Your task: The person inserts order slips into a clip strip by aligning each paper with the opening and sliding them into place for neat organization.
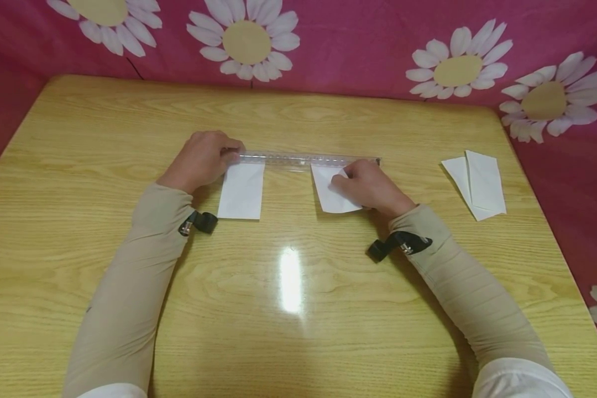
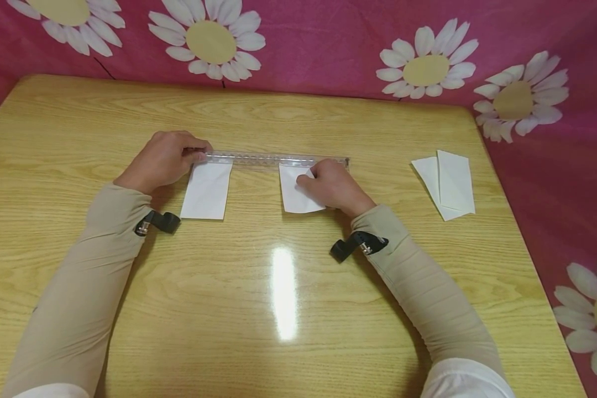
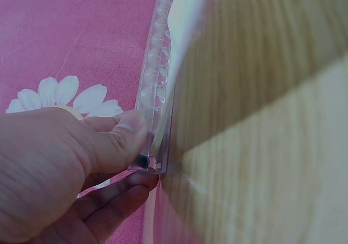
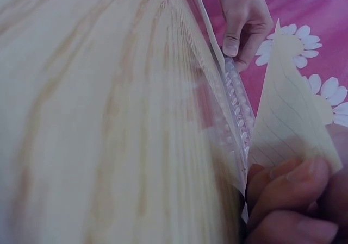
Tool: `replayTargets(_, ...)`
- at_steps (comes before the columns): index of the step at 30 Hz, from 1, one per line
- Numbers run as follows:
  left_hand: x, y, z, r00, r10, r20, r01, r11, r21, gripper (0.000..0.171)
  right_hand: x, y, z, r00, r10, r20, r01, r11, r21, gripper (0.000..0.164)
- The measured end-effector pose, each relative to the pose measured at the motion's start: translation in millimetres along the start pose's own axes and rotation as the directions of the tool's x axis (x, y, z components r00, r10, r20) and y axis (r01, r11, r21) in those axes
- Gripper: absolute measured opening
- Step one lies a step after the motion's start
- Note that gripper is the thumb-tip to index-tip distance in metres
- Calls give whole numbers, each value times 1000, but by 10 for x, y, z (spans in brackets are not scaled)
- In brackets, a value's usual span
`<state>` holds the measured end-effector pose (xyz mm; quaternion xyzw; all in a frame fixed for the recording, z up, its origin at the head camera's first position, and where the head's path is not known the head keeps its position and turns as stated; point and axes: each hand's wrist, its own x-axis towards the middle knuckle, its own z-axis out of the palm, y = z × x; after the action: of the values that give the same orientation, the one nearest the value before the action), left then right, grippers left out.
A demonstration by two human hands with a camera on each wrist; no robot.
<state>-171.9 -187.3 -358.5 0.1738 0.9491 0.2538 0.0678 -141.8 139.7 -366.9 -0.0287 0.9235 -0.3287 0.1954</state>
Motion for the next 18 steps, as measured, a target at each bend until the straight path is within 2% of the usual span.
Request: replayTargets(18,4,9,-4,1000,-5,6,5,1000,11,28,14,-37,24,1000,-19,-12,19,999,-26,29)
